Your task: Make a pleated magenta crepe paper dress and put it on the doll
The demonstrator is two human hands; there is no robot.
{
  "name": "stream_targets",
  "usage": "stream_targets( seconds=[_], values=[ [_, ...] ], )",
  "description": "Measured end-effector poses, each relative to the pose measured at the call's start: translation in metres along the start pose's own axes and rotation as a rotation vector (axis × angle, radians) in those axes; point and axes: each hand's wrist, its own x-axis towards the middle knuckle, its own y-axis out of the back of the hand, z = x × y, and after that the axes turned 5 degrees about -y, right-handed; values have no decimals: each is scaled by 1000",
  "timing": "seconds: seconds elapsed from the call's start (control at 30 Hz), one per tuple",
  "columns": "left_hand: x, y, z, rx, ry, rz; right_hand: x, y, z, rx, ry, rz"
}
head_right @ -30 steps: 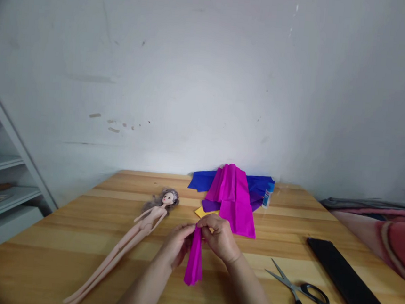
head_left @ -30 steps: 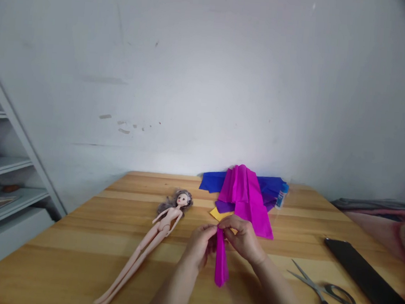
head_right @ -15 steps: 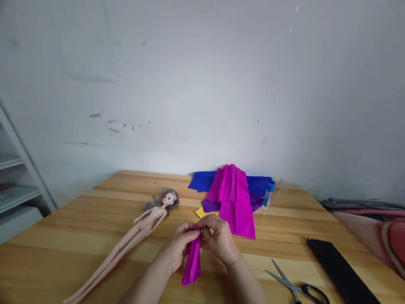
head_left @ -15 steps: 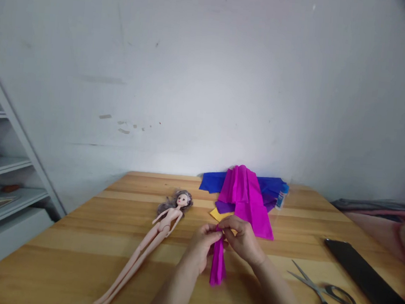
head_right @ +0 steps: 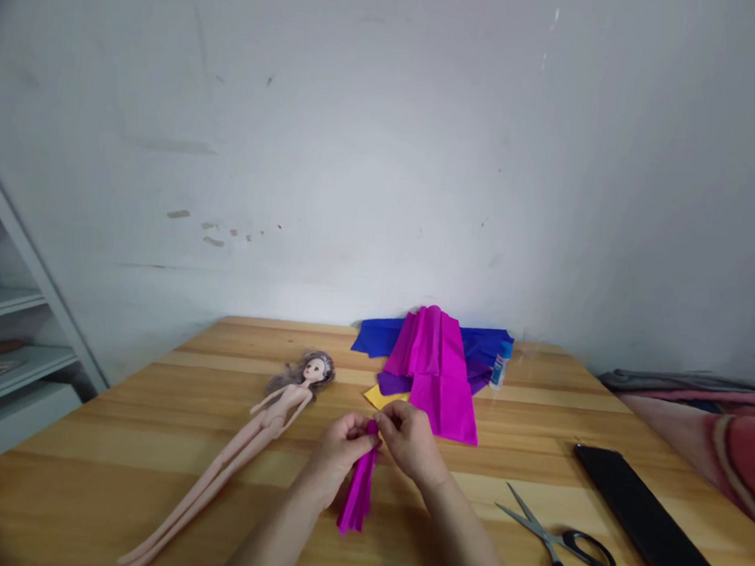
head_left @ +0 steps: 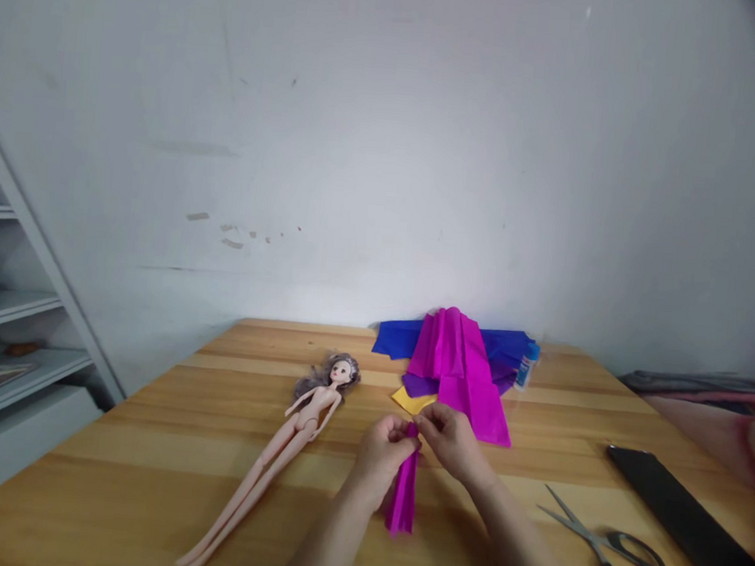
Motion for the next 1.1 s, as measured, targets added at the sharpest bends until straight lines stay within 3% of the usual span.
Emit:
stream_targets(
  seconds=[0.13, 0.57, 0.77, 1.0, 1.1],
  values=[
    [0, 1, 0, 22, -6, -17, -1, 1, -5, -5, -9, -65],
    [-1, 0, 4, -9, 88, -47, 3, -1, 10, 176, -143, -69],
    [-4, 0, 10, -141, 193, -82, 2, -2, 7, 212, -154, -36],
    [-8, 2, 12, -292, 414, -141, 2, 4, 4, 479, -292, -150],
    [-8, 2, 13, -328, 423, -158, 1, 5, 2, 533, -295, -150]
  ],
)
